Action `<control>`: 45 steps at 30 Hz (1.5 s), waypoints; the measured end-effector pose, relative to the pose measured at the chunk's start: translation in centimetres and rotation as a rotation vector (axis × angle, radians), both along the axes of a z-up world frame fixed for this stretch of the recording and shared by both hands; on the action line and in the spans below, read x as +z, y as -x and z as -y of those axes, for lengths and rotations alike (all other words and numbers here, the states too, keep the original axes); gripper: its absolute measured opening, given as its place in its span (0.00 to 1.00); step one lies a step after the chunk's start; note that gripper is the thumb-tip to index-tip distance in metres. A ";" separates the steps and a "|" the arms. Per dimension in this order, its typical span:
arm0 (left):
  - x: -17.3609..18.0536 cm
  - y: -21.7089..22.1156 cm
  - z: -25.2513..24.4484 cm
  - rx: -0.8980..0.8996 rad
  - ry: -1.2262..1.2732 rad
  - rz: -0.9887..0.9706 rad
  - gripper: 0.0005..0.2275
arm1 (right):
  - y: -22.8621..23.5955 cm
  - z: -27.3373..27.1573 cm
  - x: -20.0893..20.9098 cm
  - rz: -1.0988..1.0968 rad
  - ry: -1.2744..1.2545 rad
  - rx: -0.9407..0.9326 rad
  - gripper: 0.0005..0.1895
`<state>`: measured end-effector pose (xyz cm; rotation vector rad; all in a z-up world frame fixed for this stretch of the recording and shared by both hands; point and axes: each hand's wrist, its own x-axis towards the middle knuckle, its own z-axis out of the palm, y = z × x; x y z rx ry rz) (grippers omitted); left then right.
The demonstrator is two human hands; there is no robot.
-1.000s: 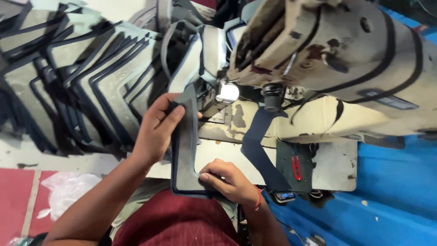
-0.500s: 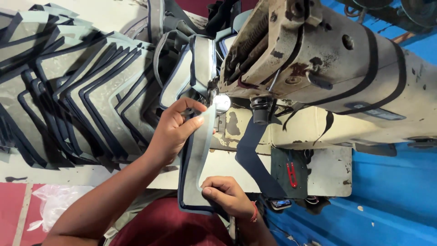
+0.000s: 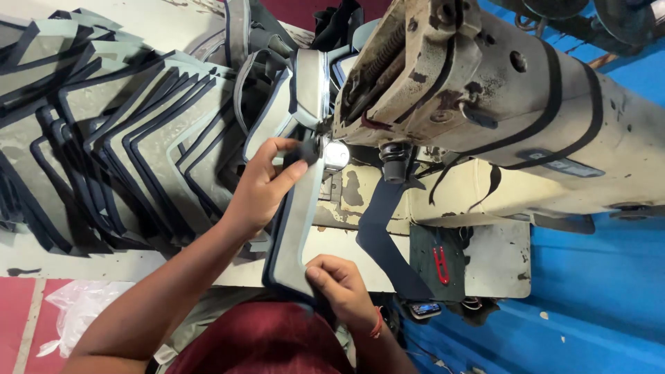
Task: Stitching fabric components for shoes using an industrial sewing machine.
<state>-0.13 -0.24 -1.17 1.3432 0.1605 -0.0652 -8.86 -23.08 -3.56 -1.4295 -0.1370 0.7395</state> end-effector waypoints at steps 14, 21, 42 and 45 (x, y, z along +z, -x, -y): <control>-0.6 6.0 0.7 -0.118 0.427 -0.073 0.13 | -9.0 0.0 7.0 0.214 0.238 0.089 0.10; -1.1 3.1 1.7 0.028 0.423 -0.079 0.07 | -14.0 -0.7 8.6 0.376 0.339 0.224 0.09; -1.3 -0.7 0.3 0.159 0.201 0.133 0.10 | -8.8 -5.4 2.2 0.495 0.074 -0.290 0.09; -2.3 1.6 0.6 0.221 0.076 0.063 0.08 | -9.3 -4.0 1.8 0.341 -0.041 -0.213 0.10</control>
